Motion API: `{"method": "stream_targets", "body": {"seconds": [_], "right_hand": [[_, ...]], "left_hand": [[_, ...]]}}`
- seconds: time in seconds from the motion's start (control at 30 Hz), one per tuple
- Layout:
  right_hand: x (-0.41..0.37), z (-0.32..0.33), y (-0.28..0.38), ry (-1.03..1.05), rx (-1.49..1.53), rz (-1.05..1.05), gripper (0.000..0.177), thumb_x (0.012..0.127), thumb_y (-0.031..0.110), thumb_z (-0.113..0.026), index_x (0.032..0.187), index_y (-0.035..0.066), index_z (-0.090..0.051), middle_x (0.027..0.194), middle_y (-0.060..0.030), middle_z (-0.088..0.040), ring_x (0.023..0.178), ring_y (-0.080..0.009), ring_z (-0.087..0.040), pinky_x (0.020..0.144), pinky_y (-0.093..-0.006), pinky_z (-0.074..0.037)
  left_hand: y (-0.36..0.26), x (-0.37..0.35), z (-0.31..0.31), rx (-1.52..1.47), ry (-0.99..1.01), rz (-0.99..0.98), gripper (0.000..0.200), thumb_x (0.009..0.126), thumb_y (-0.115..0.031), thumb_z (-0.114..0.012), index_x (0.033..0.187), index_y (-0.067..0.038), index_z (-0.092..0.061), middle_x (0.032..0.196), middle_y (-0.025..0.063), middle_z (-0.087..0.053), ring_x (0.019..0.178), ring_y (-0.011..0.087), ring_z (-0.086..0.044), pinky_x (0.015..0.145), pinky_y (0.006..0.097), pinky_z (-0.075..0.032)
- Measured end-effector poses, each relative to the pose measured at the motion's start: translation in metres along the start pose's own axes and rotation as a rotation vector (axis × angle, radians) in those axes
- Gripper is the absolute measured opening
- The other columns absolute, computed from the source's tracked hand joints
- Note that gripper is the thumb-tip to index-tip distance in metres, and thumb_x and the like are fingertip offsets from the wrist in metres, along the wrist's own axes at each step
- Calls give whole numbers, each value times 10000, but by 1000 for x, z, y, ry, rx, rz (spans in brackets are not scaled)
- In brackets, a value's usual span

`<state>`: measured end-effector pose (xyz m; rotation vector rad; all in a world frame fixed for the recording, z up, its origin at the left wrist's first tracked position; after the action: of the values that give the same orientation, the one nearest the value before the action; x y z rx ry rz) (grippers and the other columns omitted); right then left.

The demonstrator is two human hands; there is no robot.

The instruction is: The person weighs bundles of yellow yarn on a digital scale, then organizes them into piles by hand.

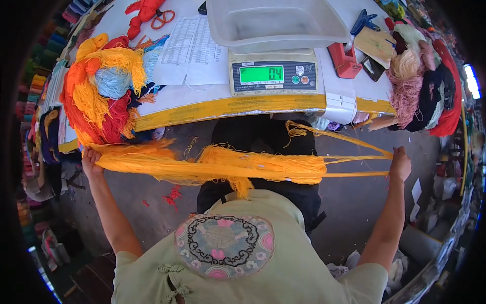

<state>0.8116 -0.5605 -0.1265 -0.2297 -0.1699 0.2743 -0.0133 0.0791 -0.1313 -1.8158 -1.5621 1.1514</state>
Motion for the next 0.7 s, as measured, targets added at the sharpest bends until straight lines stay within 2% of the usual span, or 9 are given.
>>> {"method": "stream_targets", "body": {"seconds": [0.07, 0.17, 0.23, 0.3, 0.37, 0.4, 0.47, 0.63, 0.7], "right_hand": [[-3, 11, 3, -1, 30, -23, 274, 960, 407, -543, 1036, 156, -622, 908, -178, -706, 853, -398, -679, 720, -495, -534], [-27, 23, 29, 44, 194, 70, 273, 958, 381, -562, 1057, 148, -665, 914, -168, -713, 847, -390, -683, 716, -461, -540], [-59, 27, 56, 73, 442, 216, 258, 954, 330, -589, 1057, 115, -689, 909, -160, -717, 836, -375, -690, 709, -432, -544], [-110, 67, 127, 326, 804, 346, 212, 944, 220, -619, 1044, 50, -696, 893, -146, -720, 800, -340, -696, 695, -391, -544], [-156, 77, 187, 410, 694, 824, 153, 899, 122, -633, 1013, 53, -706, 880, -132, -721, 768, -305, -693, 693, -368, -542], [-177, 87, 219, 419, 737, 959, 160, 872, 179, -661, 986, 79, -710, 872, -114, -718, 766, -299, -689, 678, -386, -538], [-211, 69, 263, 417, 771, 1118, 212, 856, 255, -699, 991, 92, -705, 845, -122, -704, 735, -311, -671, 637, -391, -521], [-227, 72, 295, 318, 680, 1241, 193, 847, 281, -690, 865, 100, -625, 761, -87, -667, 680, -282, -661, 570, -403, -501], [-222, 91, 291, 230, 718, 1247, 200, 841, 265, -684, 806, 99, -577, 716, -75, -635, 639, -274, -647, 537, -397, -490]], "left_hand": [[16, -14, -12, 16, -142, -91, 263, 1040, -255, -475, 868, -68, -545, 570, -62, -335, 425, 46, -276, 412, 215, -240], [35, -48, -5, -259, 185, 184, 241, 1032, -267, -498, 932, -56, -562, 568, -81, -324, 433, 30, -281, 414, 209, -244], [74, -122, -73, -247, 266, 272, 291, 1030, -276, -500, 1121, -7, -565, 566, -103, -313, 429, 7, -294, 410, 193, -245], [128, -184, -124, -12, 388, 254, 495, 988, -273, -573, 1361, 30, -455, 574, -116, -351, 415, -17, -305, 394, 175, -236], [183, -216, -145, 280, 462, 446, 347, 954, -250, -607, 1224, -35, -569, 528, -112, -319, 399, 5, -284, 384, 205, -198], [203, -232, -166, 396, 539, 474, 187, 916, -199, -667, 1016, -41, -664, 610, -69, -485, 434, 13, -364, 400, 195, -274], [244, -248, -193, 777, 695, 458, 147, 891, -187, -707, 953, -54, -695, 670, -50, -565, 450, 31, -421, 408, 201, -322], [295, -260, -211, 933, 922, 537, 299, 841, -194, -758, 1088, -46, -677, 903, 28, -679, 678, 115, -613, 584, 268, -499], [308, -259, -198, 1170, 995, 123, 389, 828, -211, -768, 1154, -40, -641, 1053, 76, -659, 895, 196, -627, 777, 327, -506]]}}
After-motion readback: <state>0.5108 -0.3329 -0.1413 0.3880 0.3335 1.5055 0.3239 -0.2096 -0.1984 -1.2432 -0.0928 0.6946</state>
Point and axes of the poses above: each hand's wrist, its own x-axis towards the middle knuckle, its own z-axis out of the back of the hand, y = z × x, the point moved 3 cm from there along x, towards the middle knuckle
